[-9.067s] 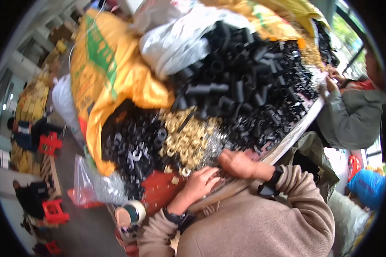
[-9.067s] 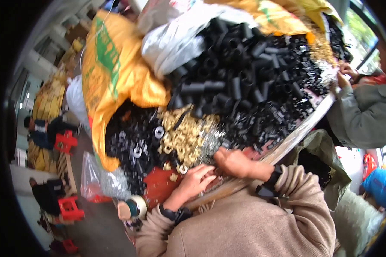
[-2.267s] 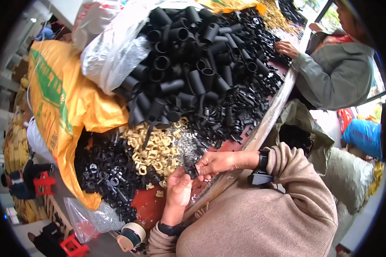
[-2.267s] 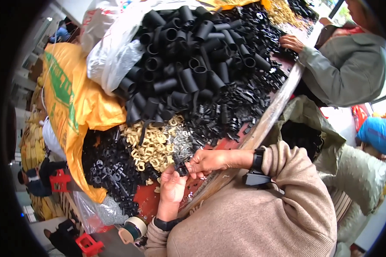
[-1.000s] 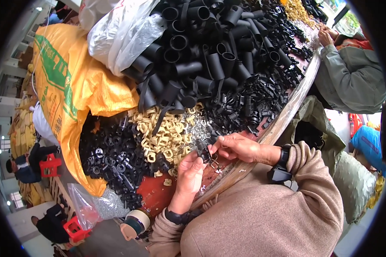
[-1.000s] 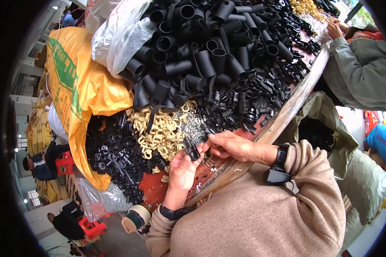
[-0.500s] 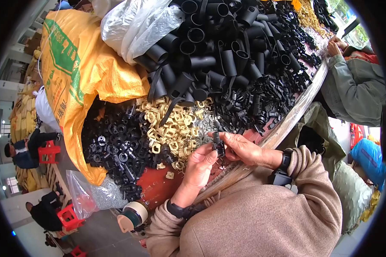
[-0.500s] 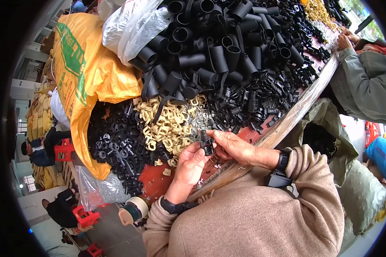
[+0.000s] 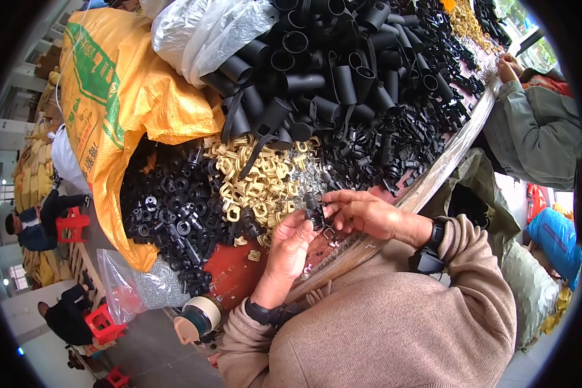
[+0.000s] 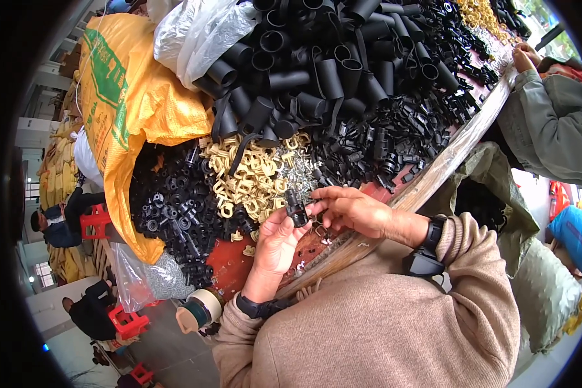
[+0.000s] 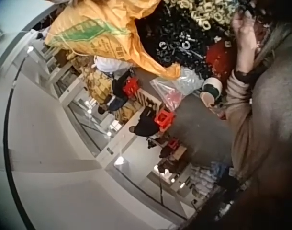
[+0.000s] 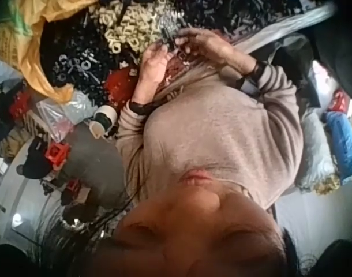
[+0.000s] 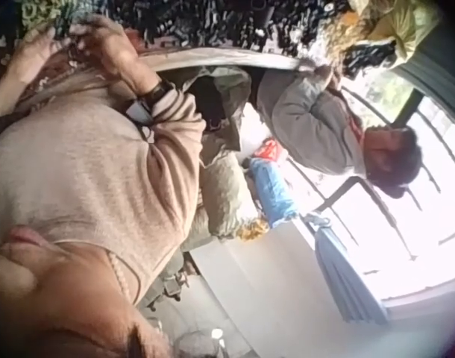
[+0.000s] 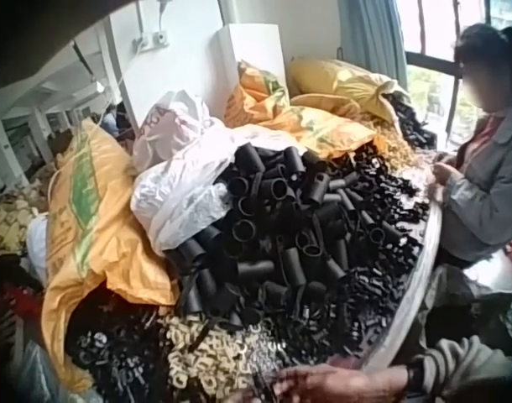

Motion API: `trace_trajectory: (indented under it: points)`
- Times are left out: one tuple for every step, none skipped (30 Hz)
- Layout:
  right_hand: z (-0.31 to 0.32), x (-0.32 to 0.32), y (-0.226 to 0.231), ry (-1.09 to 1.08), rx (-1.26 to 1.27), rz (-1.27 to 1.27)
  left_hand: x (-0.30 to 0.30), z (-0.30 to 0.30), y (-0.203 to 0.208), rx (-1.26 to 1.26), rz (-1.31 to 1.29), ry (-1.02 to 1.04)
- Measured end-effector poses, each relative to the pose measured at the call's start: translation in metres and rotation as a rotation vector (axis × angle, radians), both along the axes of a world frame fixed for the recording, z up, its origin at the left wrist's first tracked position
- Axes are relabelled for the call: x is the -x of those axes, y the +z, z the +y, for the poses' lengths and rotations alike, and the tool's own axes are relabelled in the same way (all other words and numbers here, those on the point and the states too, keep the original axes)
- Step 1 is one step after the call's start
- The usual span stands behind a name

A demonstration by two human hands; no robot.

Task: Assembling small black plastic components with metallic pins or rings at a factory workstation.

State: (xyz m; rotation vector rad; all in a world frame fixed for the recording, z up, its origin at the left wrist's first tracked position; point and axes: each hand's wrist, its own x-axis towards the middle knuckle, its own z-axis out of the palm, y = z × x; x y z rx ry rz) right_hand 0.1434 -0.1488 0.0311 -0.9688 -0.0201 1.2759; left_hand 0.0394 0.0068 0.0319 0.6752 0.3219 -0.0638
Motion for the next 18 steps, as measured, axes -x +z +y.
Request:
trace_trajectory:
  points:
    - [-0.001, -0.001, 0.001, 0.012, 0.025, 0.044, 0.002, 0.001, -0.002, -0.001, -0.002, 0.002]
    - [-0.003, -0.003, 0.001, 0.014, 0.024, 0.042, 0.006, 0.003, -0.007, 0.008, 0.013, 0.006]
    - [-0.005, -0.005, 0.000, 0.026, -0.015, 0.053, 0.006, 0.004, -0.008, 0.019, 0.029, 0.008]
    - [-0.006, -0.007, 0.000, 0.038, -0.053, 0.065, 0.006, 0.004, -0.007, 0.029, 0.046, 0.011]
    - [-0.005, -0.008, 0.001, 0.051, -0.092, 0.077, 0.006, 0.003, -0.006, 0.030, 0.046, 0.013]
    - [-0.005, -0.007, 0.002, 0.054, -0.091, 0.078, 0.007, 0.002, -0.006, 0.014, 0.038, 0.001]
    - [-0.002, -0.005, 0.005, 0.031, -0.082, 0.029, 0.006, 0.000, -0.004, -0.003, 0.032, -0.012]
    - [0.002, -0.002, 0.011, 0.009, -0.073, -0.020, 0.004, -0.001, -0.002, -0.019, 0.025, -0.024]
    - [0.004, -0.001, 0.013, -0.013, -0.064, -0.068, 0.003, 0.001, -0.003, -0.018, 0.028, -0.021]
    - [0.005, -0.001, 0.010, -0.010, -0.062, -0.065, 0.003, 0.002, -0.007, -0.017, 0.032, -0.014]
    - [0.006, -0.001, 0.006, -0.016, -0.092, -0.093, 0.003, 0.004, -0.011, -0.015, 0.037, -0.006]
    - [0.006, -0.001, 0.002, -0.022, -0.122, -0.122, 0.003, 0.005, -0.013, -0.014, 0.041, 0.001]
    - [0.007, -0.001, -0.001, -0.029, -0.152, -0.149, 0.002, 0.005, -0.013, -0.012, 0.045, 0.004]
    - [0.008, -0.001, 0.000, -0.026, -0.150, -0.146, 0.002, 0.004, -0.011, 0.018, 0.054, -0.011]
    - [0.009, -0.002, 0.003, -0.045, -0.177, -0.116, 0.002, 0.003, -0.009, 0.047, 0.063, -0.025]
    - [0.011, -0.003, 0.006, -0.065, -0.203, -0.086, 0.002, 0.002, -0.009, 0.077, 0.070, -0.039]
    - [0.013, -0.002, 0.008, -0.084, -0.229, -0.057, 0.002, 0.001, -0.010, 0.077, 0.071, -0.035]
    - [0.013, -0.001, 0.009, -0.083, -0.231, -0.061, 0.001, -0.001, -0.010, 0.099, 0.042, -0.043]
